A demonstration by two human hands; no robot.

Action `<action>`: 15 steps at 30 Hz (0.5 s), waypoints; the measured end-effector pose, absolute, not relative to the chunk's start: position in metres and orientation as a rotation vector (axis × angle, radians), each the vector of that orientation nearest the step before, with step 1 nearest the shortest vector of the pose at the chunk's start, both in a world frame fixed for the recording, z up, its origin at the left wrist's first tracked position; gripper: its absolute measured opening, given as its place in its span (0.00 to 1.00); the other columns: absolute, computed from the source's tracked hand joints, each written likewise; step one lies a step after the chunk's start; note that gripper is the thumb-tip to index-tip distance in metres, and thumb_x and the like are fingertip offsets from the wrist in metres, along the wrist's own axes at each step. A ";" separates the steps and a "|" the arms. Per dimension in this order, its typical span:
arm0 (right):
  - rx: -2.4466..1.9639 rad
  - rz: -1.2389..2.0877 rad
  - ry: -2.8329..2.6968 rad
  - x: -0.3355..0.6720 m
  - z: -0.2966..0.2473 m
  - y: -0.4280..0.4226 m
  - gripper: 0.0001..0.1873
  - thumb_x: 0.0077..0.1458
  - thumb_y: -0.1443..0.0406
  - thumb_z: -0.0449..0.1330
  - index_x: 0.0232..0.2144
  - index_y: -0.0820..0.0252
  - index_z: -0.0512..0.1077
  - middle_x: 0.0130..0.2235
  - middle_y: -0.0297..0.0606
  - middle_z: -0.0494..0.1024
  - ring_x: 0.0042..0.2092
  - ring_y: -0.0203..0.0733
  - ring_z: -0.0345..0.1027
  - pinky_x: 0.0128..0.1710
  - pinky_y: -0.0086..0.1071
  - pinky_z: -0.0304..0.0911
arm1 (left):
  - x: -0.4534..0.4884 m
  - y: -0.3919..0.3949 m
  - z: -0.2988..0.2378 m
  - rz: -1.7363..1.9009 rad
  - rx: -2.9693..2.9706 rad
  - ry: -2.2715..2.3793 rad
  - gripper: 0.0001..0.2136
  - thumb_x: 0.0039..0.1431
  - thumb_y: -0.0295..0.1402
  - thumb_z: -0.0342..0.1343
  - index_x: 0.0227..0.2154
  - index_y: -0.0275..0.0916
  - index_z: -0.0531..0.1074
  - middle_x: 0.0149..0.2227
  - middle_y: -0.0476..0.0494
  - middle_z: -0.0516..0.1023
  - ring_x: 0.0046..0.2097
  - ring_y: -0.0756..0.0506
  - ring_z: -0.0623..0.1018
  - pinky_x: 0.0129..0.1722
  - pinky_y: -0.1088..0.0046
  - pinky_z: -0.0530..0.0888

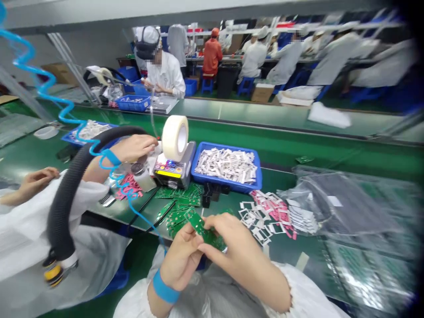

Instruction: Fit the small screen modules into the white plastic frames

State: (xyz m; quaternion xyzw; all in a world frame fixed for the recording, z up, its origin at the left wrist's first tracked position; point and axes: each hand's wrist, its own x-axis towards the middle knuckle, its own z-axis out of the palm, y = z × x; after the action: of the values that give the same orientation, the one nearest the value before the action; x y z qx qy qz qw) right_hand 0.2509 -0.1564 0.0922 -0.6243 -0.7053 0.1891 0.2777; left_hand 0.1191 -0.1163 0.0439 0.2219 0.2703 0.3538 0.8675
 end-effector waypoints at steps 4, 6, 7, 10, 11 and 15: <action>-1.713 0.478 -1.996 0.271 0.098 -0.156 0.11 0.49 0.69 0.62 0.37 0.60 0.67 0.36 0.38 0.75 0.38 0.41 0.68 0.36 0.33 0.65 | 0.133 -0.115 0.042 0.690 0.443 0.559 0.15 0.44 0.31 0.66 0.38 0.43 0.76 0.38 0.49 0.80 0.40 0.48 0.77 0.46 0.72 0.71; -1.807 0.374 -2.001 0.299 0.107 -0.145 0.09 0.52 0.67 0.60 0.37 0.59 0.68 0.36 0.37 0.75 0.38 0.39 0.68 0.36 0.31 0.64 | 0.134 -0.112 0.039 0.642 0.407 0.544 0.19 0.43 0.36 0.66 0.42 0.45 0.75 0.46 0.46 0.78 0.48 0.43 0.75 0.53 0.63 0.68; -1.912 0.282 -1.953 0.318 0.111 -0.136 0.07 0.53 0.64 0.59 0.37 0.58 0.68 0.37 0.36 0.75 0.39 0.38 0.68 0.38 0.31 0.64 | 0.132 -0.111 0.037 0.621 0.390 0.559 0.20 0.43 0.38 0.66 0.43 0.46 0.74 0.48 0.44 0.77 0.50 0.41 0.74 0.54 0.61 0.67; -2.287 -0.069 -1.630 0.393 0.121 -0.093 0.09 0.58 0.61 0.55 0.40 0.57 0.67 0.44 0.37 0.73 0.47 0.38 0.65 0.45 0.32 0.61 | 0.117 -0.106 0.025 0.604 0.357 0.673 0.18 0.43 0.39 0.65 0.39 0.42 0.76 0.45 0.40 0.79 0.47 0.41 0.77 0.51 0.61 0.69; -2.359 -0.119 -1.545 0.419 0.121 -0.076 0.11 0.60 0.61 0.53 0.42 0.60 0.66 0.44 0.42 0.72 0.49 0.42 0.64 0.46 0.36 0.61 | 0.110 -0.105 0.019 0.613 0.338 0.715 0.16 0.42 0.38 0.67 0.36 0.40 0.77 0.40 0.40 0.81 0.43 0.42 0.78 0.48 0.63 0.71; -2.599 -0.050 -1.403 0.498 0.095 -0.017 0.15 0.59 0.61 0.55 0.46 0.63 0.67 0.46 0.41 0.71 0.45 0.42 0.68 0.43 0.41 0.66 | 0.077 -0.101 -0.011 0.663 0.179 0.911 0.14 0.35 0.32 0.70 0.29 0.38 0.77 0.28 0.45 0.81 0.32 0.46 0.79 0.38 0.67 0.75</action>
State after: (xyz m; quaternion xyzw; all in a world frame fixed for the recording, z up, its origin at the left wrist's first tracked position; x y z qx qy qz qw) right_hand 0.4984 -0.0174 0.0950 -0.8759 -0.4730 -0.0170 0.0937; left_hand 0.0770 -0.1008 -0.0115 0.0847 0.4310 0.3139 0.8418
